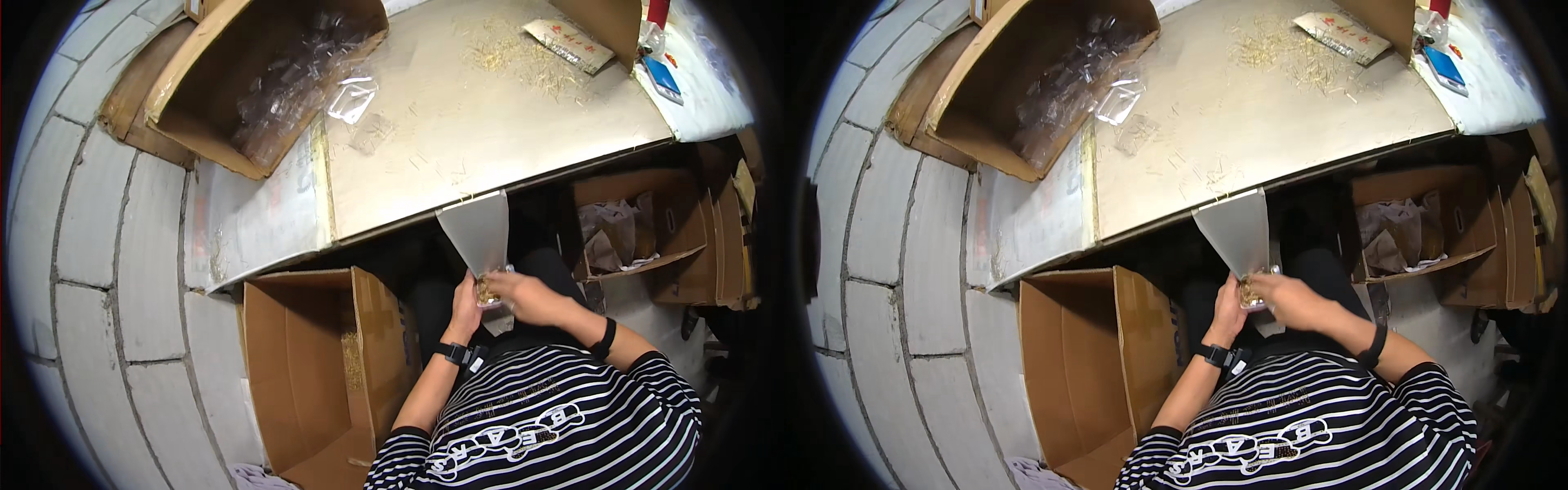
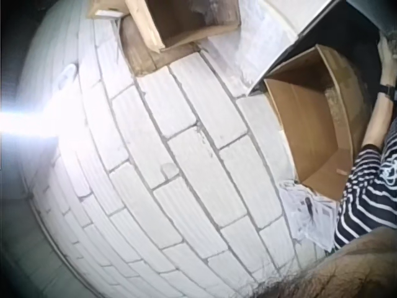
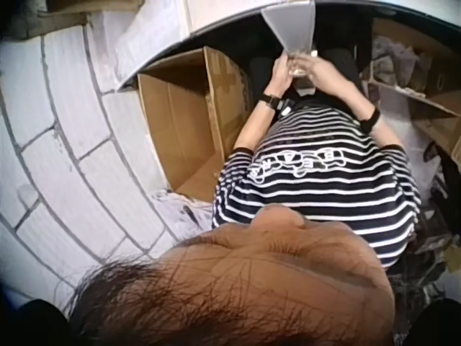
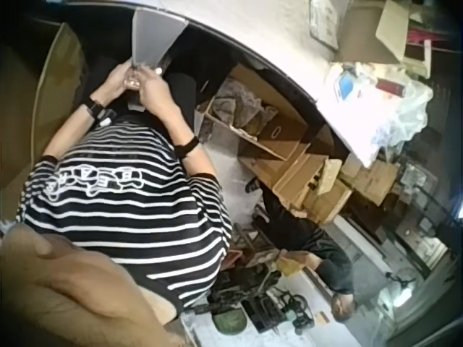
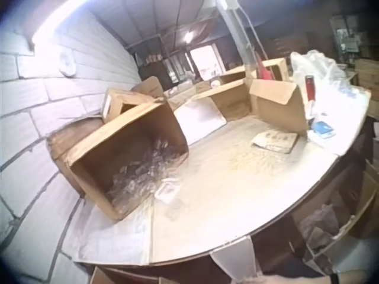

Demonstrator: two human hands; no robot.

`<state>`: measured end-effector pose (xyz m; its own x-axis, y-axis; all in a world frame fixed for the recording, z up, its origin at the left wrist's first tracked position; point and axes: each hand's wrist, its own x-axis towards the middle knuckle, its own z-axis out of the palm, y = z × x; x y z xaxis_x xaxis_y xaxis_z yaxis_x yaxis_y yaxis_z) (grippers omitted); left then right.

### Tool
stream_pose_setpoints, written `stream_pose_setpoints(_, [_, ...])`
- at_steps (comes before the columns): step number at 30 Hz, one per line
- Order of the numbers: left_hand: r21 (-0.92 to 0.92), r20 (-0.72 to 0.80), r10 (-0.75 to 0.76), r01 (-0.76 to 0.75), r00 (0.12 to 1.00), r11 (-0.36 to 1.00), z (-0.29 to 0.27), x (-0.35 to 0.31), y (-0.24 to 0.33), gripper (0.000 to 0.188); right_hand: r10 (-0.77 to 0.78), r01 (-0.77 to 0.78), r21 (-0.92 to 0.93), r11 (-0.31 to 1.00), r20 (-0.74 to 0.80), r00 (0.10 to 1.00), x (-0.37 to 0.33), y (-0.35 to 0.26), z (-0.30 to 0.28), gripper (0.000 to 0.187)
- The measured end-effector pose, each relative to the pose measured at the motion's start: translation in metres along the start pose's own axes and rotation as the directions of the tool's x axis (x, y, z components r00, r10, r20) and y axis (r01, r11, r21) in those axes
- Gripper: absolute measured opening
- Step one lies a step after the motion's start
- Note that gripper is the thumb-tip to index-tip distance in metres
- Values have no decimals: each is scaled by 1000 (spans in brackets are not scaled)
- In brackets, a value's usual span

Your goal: The person sits on the floor and repeatedly scoops small yellow items from a table into clear plastic bags. They seal each bag and place it into a cardboard box. The process is repeated for multiple bags throughout the clip.

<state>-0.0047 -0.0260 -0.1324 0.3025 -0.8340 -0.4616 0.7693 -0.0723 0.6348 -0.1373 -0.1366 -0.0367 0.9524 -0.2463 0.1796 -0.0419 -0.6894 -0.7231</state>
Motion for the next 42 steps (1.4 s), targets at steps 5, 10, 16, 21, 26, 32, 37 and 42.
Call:
stream_pose_setpoints(5, [-57, -45, 5, -7, 999, 998, -11, -4, 2, 29, -9, 8, -30, 1000, -54, 998, 45, -21, -37, 33])
stream_pose_setpoints(10, [31, -144, 4, 0, 990, 1000, -17, -7, 6, 23, -76, 21, -119, 993, -479, 875, 101, 4, -120, 33])
stream_pose_setpoints(16, [-27, -112, 29, -32, 993, 999, -23, -11, 25, 22, 194, -617, -326, 716, -756, 625, 79, 158, -227, 50])
stream_pose_setpoints(21, [-4, -115, 8, -9, 993, 1000, -24, -2, 22, 23, 263, -486, -493, 721, -454, 851, 126, 136, -183, 58])
stream_pose_setpoints(26, [71, -165, -6, 18, 986, 997, -8, 8, 12, 21, 218, -379, -521, 765, -344, 913, 162, 78, -112, 55])
stream_pose_setpoints(32, [74, -163, 12, 0, 987, 997, -22, -11, 11, 21, 191, -424, -126, 897, -754, 628, 57, 103, -188, 51])
stream_pose_setpoints(37, [71, -156, 13, -1, 988, 997, -33, -13, 9, 25, 278, -765, -311, 564, -801, 530, -14, 165, -236, 59])
stream_pose_setpoints(42, [89, -137, 18, -6, 990, 996, -23, -1, 10, 22, 316, -604, -506, 616, -544, 778, 80, 91, -162, 64])
